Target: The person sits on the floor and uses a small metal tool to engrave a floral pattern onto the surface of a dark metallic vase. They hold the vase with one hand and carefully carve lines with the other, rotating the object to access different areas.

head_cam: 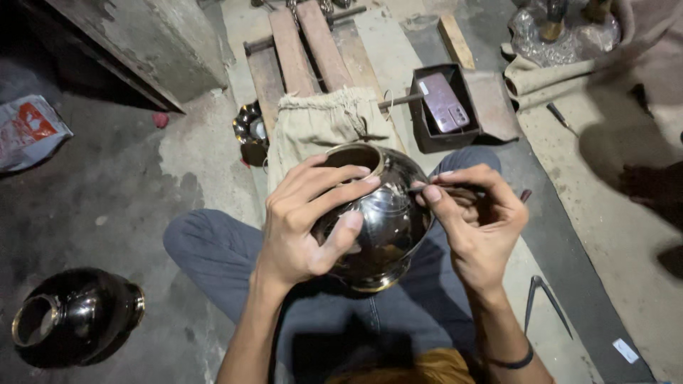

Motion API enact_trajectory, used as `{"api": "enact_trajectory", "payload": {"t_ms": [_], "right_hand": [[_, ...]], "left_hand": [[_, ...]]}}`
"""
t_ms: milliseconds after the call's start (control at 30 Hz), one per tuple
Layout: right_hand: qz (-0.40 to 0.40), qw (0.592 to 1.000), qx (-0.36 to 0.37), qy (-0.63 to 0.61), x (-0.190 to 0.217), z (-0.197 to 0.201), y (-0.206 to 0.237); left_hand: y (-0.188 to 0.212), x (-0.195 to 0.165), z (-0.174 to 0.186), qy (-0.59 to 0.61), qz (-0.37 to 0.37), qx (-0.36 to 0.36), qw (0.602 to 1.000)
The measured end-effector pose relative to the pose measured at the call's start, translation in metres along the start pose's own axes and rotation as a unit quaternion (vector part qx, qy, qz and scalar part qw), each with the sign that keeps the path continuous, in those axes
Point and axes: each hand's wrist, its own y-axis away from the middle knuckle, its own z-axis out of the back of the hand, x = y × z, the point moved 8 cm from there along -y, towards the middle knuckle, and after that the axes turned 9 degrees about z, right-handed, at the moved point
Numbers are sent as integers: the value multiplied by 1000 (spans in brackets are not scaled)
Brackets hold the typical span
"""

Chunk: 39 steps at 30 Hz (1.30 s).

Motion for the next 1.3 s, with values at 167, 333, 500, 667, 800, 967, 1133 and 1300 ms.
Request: {"api": "enact_trajectory", "payload": {"t_ms": [167, 333, 500, 667, 800, 967, 1133, 1300], "right_hand": [[21, 996, 34, 79, 20, -1, 0], [9, 994, 31, 102, 21, 0, -3], [24, 995, 54, 77, 22, -2, -10], [14, 994, 52, 96, 21, -1, -14], [-2, 992, 56, 113, 21, -1, -18], [25, 983, 73, 169, 23, 1, -22], [7, 987, 88, 134, 18, 4, -24], [15, 989, 87, 116, 18, 1, -27]], "left_hand": [[-3, -2, 3, -1, 6, -31, 1000], [-3, -1, 3, 8, 29, -55, 998], [-6, 0, 3, 13, 42, -75, 996], [-6, 1, 4, 20, 48, -86, 995], [-5, 0, 2, 21, 56, -94, 994], [-4, 0, 2, 25, 63, -105, 992], [-4, 0, 1, 21, 73, -113, 991], [-6, 2, 1, 21, 82, -110, 990]]}}
